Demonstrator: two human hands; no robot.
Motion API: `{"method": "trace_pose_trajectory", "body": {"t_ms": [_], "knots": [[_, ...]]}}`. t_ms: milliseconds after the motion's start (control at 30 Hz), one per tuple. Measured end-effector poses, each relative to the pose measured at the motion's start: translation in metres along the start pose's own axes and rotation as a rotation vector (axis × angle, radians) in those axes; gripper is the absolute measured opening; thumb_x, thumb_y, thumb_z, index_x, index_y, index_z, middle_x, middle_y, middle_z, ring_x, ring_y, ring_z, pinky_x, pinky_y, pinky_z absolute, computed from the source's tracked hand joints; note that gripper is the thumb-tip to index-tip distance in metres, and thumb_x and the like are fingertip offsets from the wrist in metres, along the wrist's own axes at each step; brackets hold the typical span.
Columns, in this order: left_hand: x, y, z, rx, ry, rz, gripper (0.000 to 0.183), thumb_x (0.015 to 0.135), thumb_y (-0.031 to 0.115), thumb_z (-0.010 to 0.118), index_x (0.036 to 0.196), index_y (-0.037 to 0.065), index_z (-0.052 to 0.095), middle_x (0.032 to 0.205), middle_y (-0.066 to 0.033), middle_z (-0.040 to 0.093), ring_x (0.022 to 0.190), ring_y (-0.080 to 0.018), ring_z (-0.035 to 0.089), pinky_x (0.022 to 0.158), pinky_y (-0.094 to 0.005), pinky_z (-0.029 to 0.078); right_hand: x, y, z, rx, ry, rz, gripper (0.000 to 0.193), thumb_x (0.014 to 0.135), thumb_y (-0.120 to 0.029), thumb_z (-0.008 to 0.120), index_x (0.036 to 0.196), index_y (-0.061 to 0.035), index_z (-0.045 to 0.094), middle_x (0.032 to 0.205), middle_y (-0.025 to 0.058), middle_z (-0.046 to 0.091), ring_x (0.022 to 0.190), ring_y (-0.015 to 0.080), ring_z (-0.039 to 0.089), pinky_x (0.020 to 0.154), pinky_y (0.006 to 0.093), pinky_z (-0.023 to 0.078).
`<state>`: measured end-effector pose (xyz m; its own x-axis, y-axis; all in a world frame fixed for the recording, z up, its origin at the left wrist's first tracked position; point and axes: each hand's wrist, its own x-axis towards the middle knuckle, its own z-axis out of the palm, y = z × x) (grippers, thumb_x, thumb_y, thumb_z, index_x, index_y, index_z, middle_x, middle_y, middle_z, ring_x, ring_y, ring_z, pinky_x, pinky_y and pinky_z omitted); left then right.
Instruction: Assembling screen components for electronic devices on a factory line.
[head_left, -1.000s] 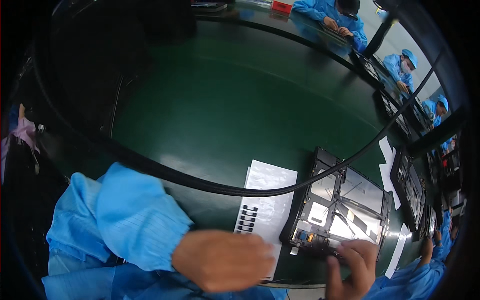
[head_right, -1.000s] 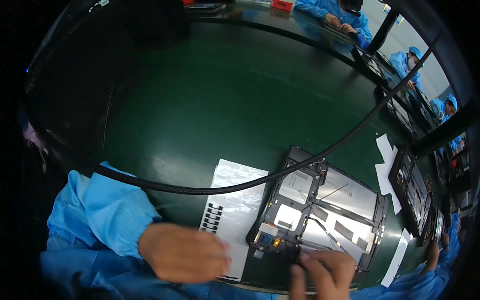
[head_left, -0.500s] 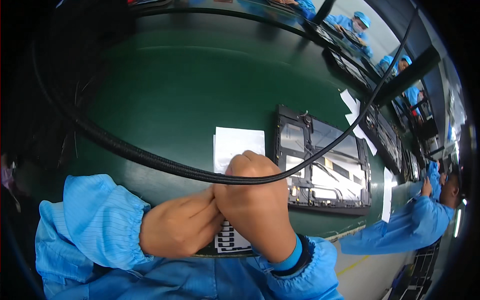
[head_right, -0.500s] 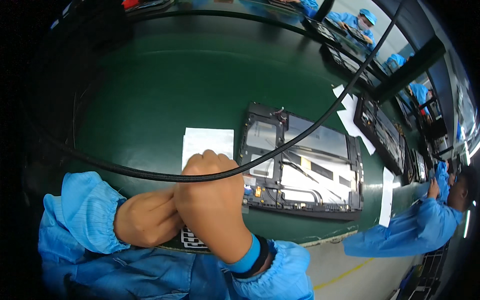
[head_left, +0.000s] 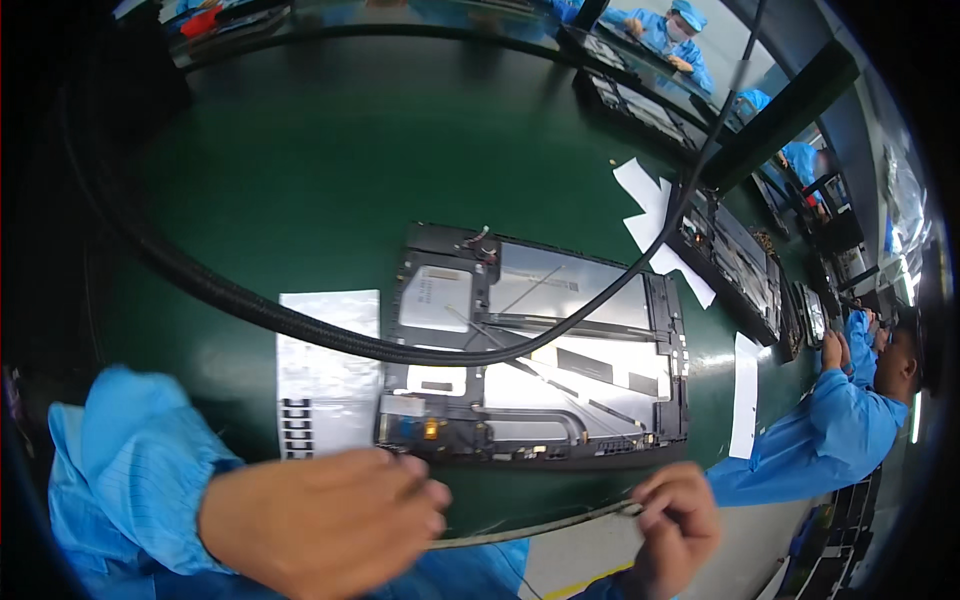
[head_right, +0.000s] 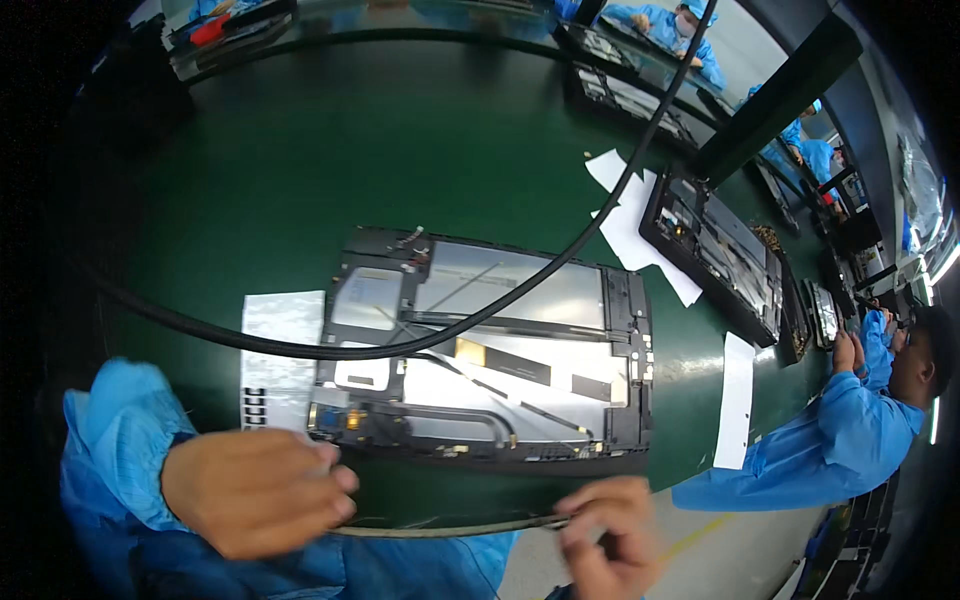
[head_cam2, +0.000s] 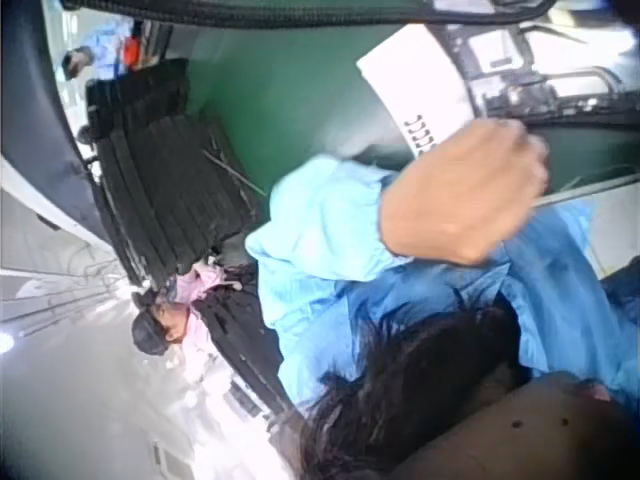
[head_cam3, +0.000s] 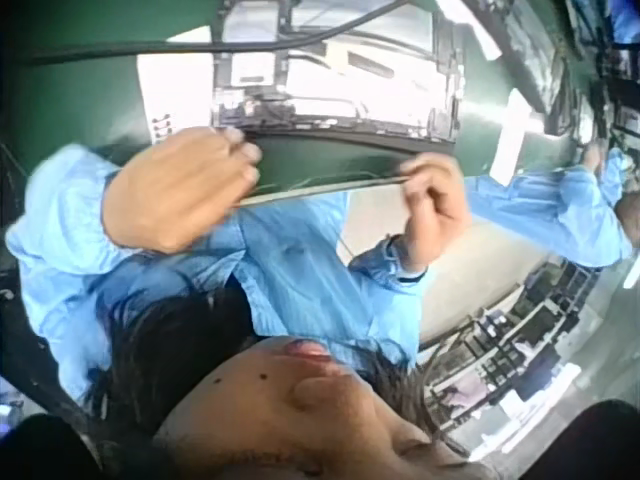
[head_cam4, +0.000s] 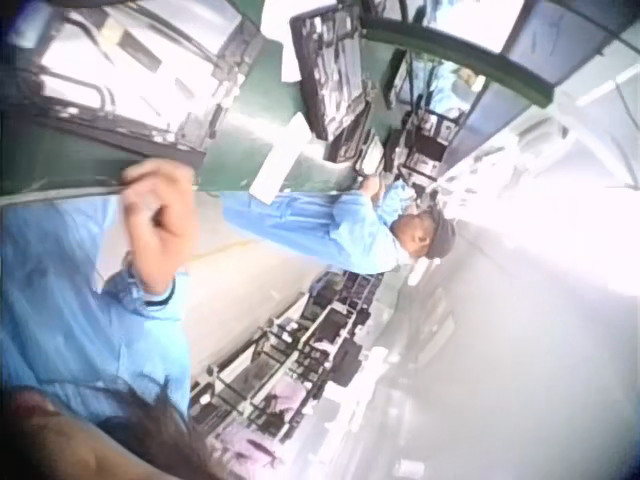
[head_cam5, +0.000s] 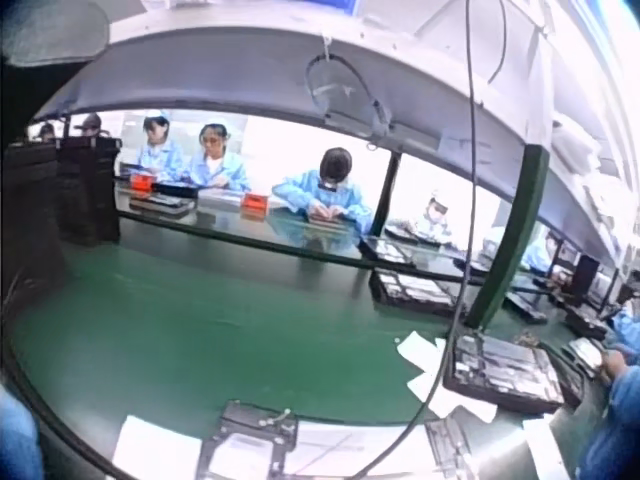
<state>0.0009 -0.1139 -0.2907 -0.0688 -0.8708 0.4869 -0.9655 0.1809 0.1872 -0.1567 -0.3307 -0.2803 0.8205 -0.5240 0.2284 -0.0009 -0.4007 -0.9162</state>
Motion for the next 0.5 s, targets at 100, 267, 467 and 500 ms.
{"method": "trace_pose_trajectory", "body": {"t_ms": [100,267,467,500], "knots": [[0.061,-0.014,0.025,-0.089,-0.109,0.194,0.022,0.069,0.009,0.051,0.083,-0.007,0.058,0.092,-0.0204,0.056,0.080,-0.0291,0.057,0.067,-0.0331,0.047,0.028,0.031,-0.012,-0.018,0.159,-0.002,0.006,0.061,-0.004,0.052,0.064,0.0008,0.051,0.087,0.0171,0.057,0.087,0.0274,0.051,0.081,0.0350,0.036],[0.103,-0.042,0.066,-0.041,-0.151,0.338,0.024,0.071,0.011,0.047,0.082,-0.008,0.059,0.095,-0.0195,0.056,0.079,-0.0284,0.057,0.071,-0.0326,0.046,0.057,0.061,-0.026,-0.186,0.057,0.021,0.008,0.055,-0.008,0.045,0.054,-0.0003,0.046,0.104,0.0231,0.052,0.110,0.0331,0.039,0.097,0.0420,0.021],[0.096,-0.037,0.090,-0.002,-0.213,0.270,0.041,0.070,0.017,0.049,0.097,-0.013,0.052,0.097,-0.0197,0.053,0.090,-0.0289,0.051,0.081,-0.0347,0.039,0.057,0.077,-0.030,-0.226,0.043,0.005,0.009,0.051,-0.009,0.046,0.054,-0.0008,0.046,0.103,0.0223,0.052,0.110,0.0346,0.038,0.098,0.0452,0.018],[0.094,-0.037,0.103,0.062,-0.043,0.256,0.040,0.070,0.017,0.049,0.096,-0.013,0.052,0.096,-0.0198,0.054,0.089,-0.0294,0.051,0.081,-0.0345,0.040,0.057,0.080,-0.029,-0.219,0.038,-0.016,0.009,0.051,-0.009,0.046,0.054,-0.0008,0.046,0.103,0.0221,0.053,0.110,0.0347,0.037,0.098,0.0454,0.017]]}}
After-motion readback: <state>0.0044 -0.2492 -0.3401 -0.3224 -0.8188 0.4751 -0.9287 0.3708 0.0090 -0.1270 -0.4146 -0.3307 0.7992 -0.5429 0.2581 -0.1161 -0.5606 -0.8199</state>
